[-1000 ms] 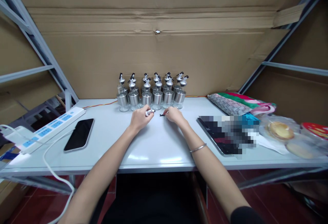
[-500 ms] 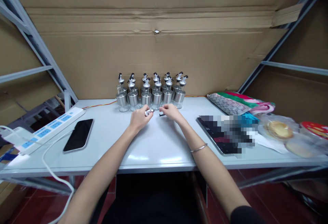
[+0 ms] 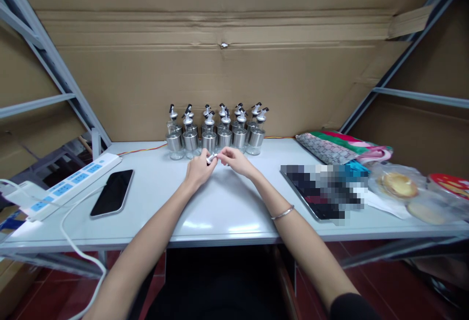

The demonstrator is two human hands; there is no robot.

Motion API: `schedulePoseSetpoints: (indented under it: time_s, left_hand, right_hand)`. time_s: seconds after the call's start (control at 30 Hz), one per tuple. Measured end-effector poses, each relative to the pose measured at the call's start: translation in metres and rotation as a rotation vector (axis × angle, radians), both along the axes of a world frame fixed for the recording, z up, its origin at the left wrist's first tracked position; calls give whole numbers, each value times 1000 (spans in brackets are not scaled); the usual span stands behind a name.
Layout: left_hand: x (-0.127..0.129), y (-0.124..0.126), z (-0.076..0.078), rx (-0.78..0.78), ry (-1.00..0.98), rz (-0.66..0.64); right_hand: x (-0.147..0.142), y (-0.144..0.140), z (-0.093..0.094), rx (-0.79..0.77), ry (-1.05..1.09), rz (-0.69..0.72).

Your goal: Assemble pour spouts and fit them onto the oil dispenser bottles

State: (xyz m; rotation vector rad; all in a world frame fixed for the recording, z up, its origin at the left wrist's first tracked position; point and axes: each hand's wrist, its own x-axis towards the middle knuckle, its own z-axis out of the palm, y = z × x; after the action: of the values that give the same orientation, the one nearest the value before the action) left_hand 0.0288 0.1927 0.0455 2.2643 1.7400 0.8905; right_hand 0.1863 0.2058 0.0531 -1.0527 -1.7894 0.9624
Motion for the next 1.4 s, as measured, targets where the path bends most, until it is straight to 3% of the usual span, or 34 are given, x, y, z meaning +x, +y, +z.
schedulePoseSetpoints:
  time_s: [0.13,0.27,0.47,0.67,0.87,1.4]
  left_hand:
    - [-1,3,-5,3,26,-148]
    - [-1,6,-10,22,-7,-217]
    - [-3,9,-11,37,-53,-241]
    - [-3,8,-10,28,-48,-259]
    - [-1,5,-10,-5,-146,-359]
    - [2,2,-6,126,-75,-212]
  right_hand:
    - [2,3,-2,12,22,0]
    - [3,0,0,51,-45,22]
    - [2,-4,2,143,-216,-50]
    - [2,-5,2,97,-188,-37]
    - [1,-7,6,101,-254,-22]
    - [-3,-5,-1,225,-359,-67]
